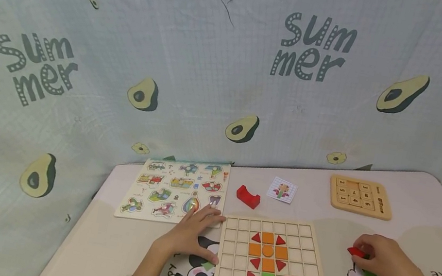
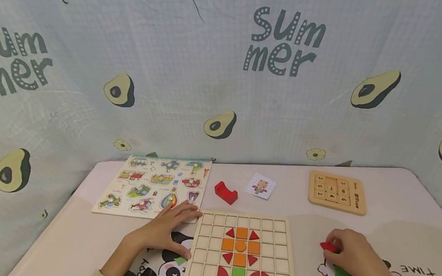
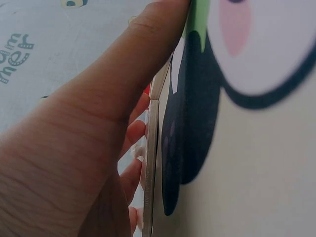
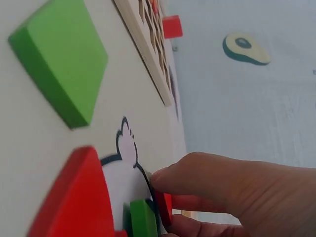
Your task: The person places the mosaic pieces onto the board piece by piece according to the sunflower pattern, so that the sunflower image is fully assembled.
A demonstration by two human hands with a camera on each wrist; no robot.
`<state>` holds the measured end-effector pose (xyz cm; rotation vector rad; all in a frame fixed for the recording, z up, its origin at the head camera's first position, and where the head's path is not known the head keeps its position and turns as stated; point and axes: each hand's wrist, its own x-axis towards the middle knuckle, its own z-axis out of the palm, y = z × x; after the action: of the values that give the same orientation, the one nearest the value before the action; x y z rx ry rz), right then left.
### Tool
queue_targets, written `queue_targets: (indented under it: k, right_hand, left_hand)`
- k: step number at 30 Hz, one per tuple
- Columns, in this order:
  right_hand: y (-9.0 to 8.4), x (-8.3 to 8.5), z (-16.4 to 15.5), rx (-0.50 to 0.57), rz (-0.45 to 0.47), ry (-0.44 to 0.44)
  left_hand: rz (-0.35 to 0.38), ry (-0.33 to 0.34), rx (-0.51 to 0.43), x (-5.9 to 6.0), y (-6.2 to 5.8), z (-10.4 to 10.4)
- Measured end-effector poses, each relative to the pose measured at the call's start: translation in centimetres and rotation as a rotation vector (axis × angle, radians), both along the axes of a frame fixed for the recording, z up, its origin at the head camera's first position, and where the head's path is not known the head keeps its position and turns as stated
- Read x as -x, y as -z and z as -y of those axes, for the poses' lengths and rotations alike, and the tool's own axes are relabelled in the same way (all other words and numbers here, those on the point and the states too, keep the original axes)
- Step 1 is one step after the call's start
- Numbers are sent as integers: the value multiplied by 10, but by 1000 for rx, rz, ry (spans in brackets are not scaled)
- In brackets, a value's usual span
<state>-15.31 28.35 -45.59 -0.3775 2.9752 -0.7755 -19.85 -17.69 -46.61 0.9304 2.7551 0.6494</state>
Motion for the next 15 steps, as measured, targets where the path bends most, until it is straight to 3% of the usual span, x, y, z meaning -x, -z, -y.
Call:
queue_targets:
  k: [7,15]
  right_hand:
    - [-3,-1,17,46,2,-1]
    - [-7,-4,41,80,-70,-91]
  left_hand:
    - [0,-6,3,1,1,0]
    - [6,-11,1,0,0,-1]
